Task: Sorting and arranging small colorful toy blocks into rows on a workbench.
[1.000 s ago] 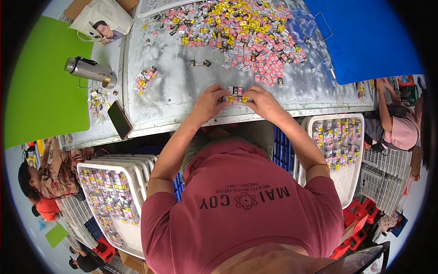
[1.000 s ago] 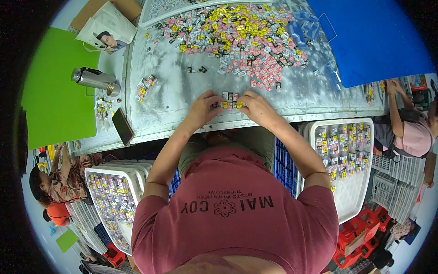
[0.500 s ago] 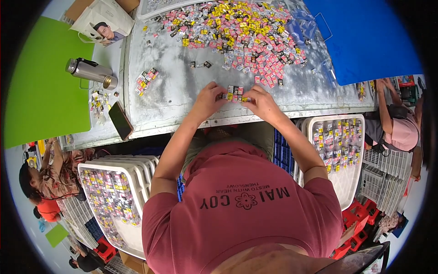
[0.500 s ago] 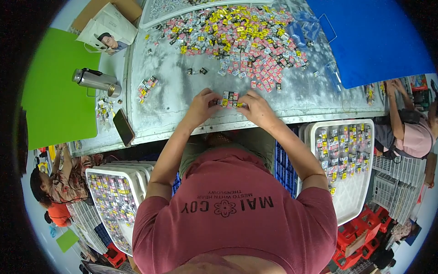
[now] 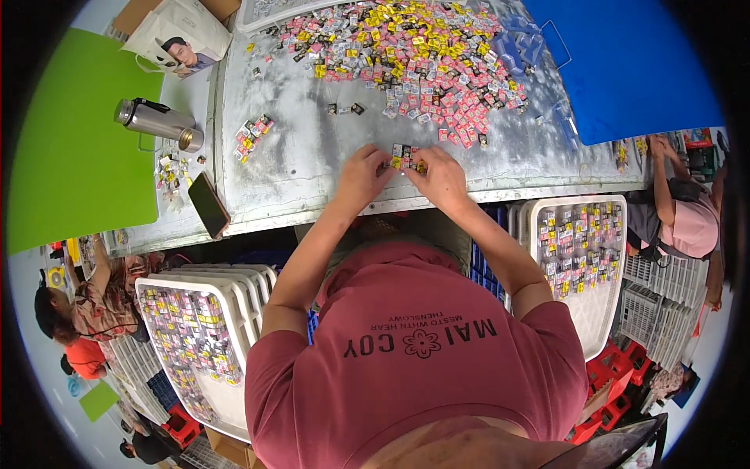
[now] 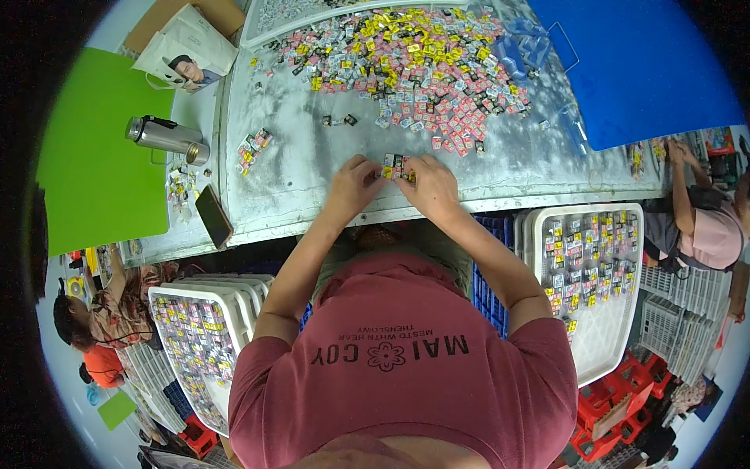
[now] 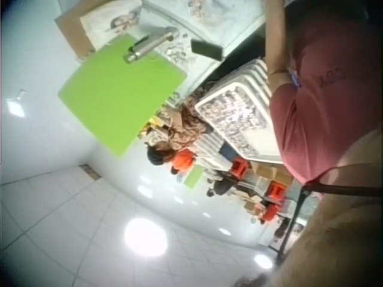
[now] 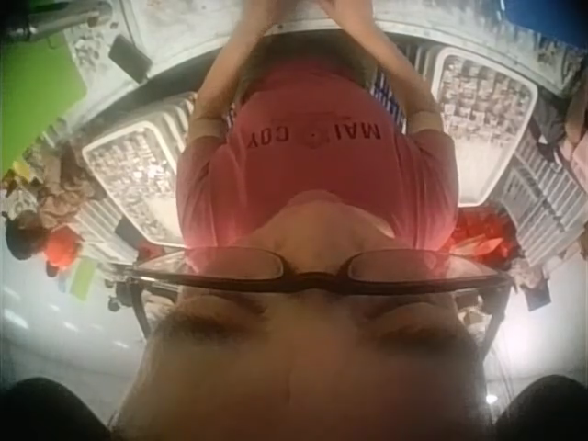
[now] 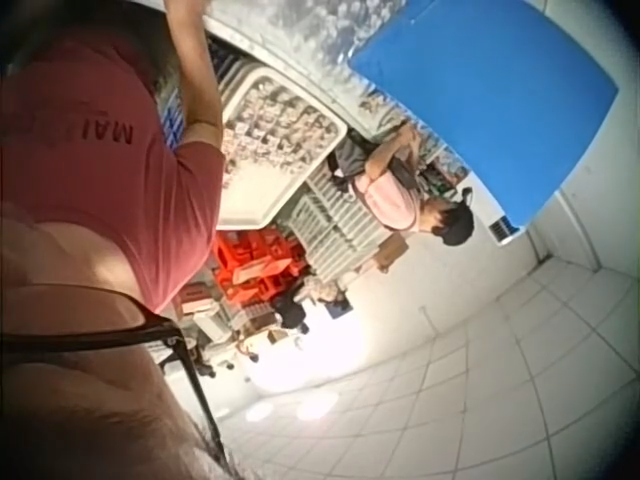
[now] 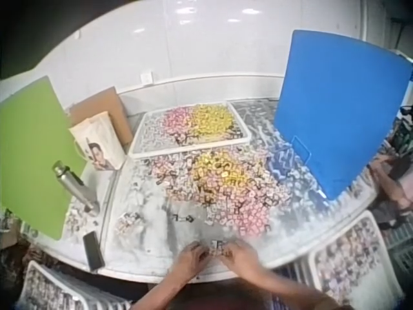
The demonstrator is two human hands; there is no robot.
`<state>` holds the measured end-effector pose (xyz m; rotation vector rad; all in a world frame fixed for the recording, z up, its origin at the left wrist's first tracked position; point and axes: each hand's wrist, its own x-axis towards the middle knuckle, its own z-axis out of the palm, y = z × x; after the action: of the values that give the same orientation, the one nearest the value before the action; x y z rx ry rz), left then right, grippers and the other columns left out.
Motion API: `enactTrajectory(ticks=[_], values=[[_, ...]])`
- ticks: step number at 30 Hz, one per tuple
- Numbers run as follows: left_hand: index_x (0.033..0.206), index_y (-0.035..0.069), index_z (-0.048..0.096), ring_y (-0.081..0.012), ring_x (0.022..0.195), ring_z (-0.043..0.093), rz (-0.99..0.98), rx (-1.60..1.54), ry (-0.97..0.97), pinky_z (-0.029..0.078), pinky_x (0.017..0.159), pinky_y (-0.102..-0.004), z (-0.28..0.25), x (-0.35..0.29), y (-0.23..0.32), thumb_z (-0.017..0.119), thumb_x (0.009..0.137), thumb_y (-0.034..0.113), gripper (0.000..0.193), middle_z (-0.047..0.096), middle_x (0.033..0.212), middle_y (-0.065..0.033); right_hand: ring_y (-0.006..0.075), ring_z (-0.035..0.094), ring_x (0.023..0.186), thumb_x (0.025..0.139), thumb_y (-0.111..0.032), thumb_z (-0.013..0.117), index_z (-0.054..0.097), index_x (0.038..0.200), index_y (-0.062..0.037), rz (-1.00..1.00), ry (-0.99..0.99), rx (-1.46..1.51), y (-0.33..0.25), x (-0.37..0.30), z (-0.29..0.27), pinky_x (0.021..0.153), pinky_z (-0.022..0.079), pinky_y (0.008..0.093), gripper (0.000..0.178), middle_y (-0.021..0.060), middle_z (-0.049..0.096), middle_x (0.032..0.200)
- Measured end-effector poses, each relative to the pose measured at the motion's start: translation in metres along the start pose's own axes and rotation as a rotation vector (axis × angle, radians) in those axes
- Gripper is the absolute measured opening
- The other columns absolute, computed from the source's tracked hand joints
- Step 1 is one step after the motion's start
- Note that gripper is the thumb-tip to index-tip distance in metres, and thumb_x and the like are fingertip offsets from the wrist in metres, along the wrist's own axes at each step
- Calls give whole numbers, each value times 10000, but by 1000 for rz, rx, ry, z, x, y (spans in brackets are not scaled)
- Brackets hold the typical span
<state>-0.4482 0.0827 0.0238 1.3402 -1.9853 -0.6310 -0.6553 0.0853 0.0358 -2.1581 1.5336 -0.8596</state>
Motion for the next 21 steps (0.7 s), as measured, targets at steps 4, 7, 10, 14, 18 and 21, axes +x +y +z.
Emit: enactTrajectory(ticks=[4,7,10,14,18,21], values=[[999,33,723,-271,770,675,106,44,65,558,683,-381,4,1,-7,776,843,112,183,653,926,-101,308,644,716,791,-220,819,649,904,-76,-57,31,-26,3,-1,3,635,507,434,250,97,612,803],[993,45,714,-295,818,669,272,139,73,564,721,-398,3,1,-7,769,850,125,173,652,921,-99,306,643,714,795,-221,821,651,901,-83,-72,31,-48,4,-1,3,635,505,433,244,96,609,791],[1018,53,706,-306,891,662,248,209,2,566,769,-399,3,-3,-6,750,859,129,182,656,963,-100,304,639,707,805,-216,820,646,895,-71,-75,12,-22,5,0,0,635,505,430,244,93,603,780],[1077,63,691,-298,1010,641,287,330,-71,546,846,-390,8,-12,-12,716,878,136,214,644,1088,-93,315,636,780,811,-206,818,679,972,-67,-115,-84,46,12,0,-9,685,507,427,254,107,608,864],[1289,65,624,-330,1245,553,241,378,-44,459,1035,-466,6,-20,2,711,890,222,437,578,1344,-117,331,617,1021,809,-228,817,689,1196,-87,-184,-26,-30,19,-18,-18,881,486,438,431,127,621,1138],[1501,56,453,-342,1435,405,394,409,-118,324,1171,-530,3,-10,9,694,905,343,704,409,1577,-135,337,545,1222,822,-285,800,629,1342,-107,-292,-52,-134,16,-29,-29,1034,417,487,576,108,580,1357]])
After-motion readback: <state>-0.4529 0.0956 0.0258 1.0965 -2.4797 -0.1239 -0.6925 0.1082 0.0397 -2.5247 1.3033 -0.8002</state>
